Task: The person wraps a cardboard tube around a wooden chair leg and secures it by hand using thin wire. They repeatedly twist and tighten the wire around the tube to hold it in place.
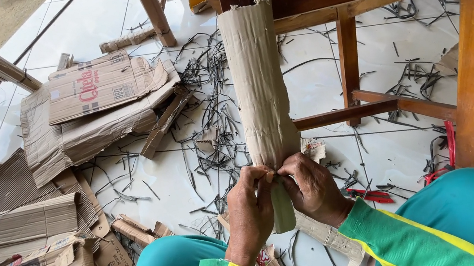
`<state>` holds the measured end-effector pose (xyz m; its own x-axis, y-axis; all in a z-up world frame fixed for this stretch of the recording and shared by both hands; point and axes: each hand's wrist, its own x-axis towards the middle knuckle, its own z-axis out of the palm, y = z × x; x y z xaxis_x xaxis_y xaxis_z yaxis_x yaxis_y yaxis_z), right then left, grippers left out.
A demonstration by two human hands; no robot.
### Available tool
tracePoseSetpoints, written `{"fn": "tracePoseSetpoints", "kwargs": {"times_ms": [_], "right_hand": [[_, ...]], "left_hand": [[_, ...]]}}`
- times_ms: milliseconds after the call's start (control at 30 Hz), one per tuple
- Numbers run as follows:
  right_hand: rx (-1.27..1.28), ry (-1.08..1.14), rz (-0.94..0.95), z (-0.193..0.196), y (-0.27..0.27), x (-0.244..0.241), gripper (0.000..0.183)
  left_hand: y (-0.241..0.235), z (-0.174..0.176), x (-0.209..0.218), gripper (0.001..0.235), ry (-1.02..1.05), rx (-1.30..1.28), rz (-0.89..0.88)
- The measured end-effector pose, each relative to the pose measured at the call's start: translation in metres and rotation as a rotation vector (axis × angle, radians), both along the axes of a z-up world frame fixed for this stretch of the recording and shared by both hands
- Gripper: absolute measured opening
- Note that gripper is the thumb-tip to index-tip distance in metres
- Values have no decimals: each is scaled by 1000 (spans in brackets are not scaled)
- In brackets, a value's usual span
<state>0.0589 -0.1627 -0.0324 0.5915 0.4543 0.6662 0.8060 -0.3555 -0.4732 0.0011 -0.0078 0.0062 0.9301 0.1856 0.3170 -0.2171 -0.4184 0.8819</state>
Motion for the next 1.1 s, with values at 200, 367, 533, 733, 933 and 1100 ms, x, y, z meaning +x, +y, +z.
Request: {"fn": "tracePoseSetpoints", "kwargs": {"times_ms": [200,367,533,733,933,1100], "right_hand": [[-101,-244,-113,24,4,4,8],[-188,-302,-207,11,6,4,13],[-129,-243,-162,12,5,4,12],[-36,-36,63,-3,-10,5,15],[24,45,19,7,-10,-1,9],[8,10,122,34,-6,6,15]], "left_hand": [[-4,-9,-1,6,-169,34,23],[-9,-11,-2,11,-172,252,22],[-2,-9,3,13,34,143,23],[-1,3,2,11,104,-81,57],[-1,8,-1,9,99,-136,30],[-1,2,1,10,85,-181,12]]}}
